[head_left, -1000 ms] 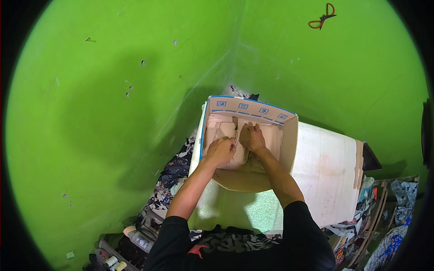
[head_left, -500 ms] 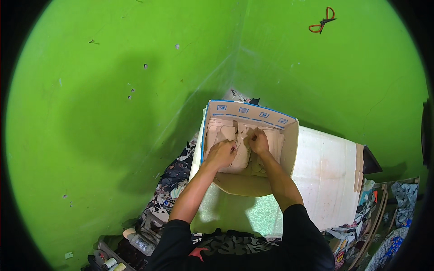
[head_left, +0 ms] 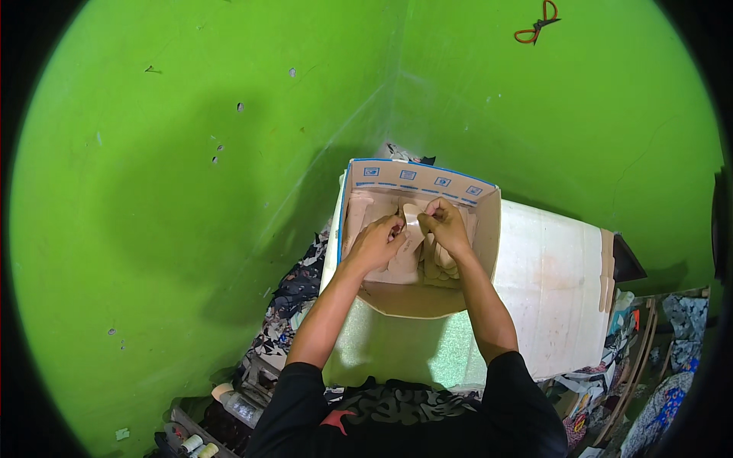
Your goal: The person takes several tan-colored shoe components from a box and applies white adhesive labels to the inner surface of each one before setting them down on a white work surface.
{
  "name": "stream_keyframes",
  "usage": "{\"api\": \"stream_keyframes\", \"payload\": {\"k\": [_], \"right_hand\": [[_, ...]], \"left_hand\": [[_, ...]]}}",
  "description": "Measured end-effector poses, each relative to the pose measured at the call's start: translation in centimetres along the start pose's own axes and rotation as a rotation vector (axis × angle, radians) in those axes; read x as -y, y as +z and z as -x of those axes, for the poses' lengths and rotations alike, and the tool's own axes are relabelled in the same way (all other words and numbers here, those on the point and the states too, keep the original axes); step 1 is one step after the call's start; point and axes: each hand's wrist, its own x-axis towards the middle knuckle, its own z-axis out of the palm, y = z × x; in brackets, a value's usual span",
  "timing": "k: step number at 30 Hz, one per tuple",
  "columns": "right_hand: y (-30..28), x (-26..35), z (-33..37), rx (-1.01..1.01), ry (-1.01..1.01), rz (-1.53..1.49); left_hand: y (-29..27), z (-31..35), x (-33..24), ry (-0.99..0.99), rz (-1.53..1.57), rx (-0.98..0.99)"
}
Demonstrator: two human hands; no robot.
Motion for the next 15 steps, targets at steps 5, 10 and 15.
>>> {"api": "stream_keyframes", "payload": {"k": [5, 10, 15], "right_hand": [[1.0, 2.9, 2.1, -0.015, 0.002, -0.105], [0.5, 3.2, 2.3, -0.111, -0.1, -0.106], [-0.2, 3.5, 2.7, -0.248, -0.125, -0.196]], "left_hand": [[-0.3, 0.3, 0.1, 0.027, -0.047, 0.161], [-0.3, 0.3, -0.4, -0.09, -0.027, 0.314], [0.4, 1.2, -0.2, -0.096, 0.343, 0.303]]}}
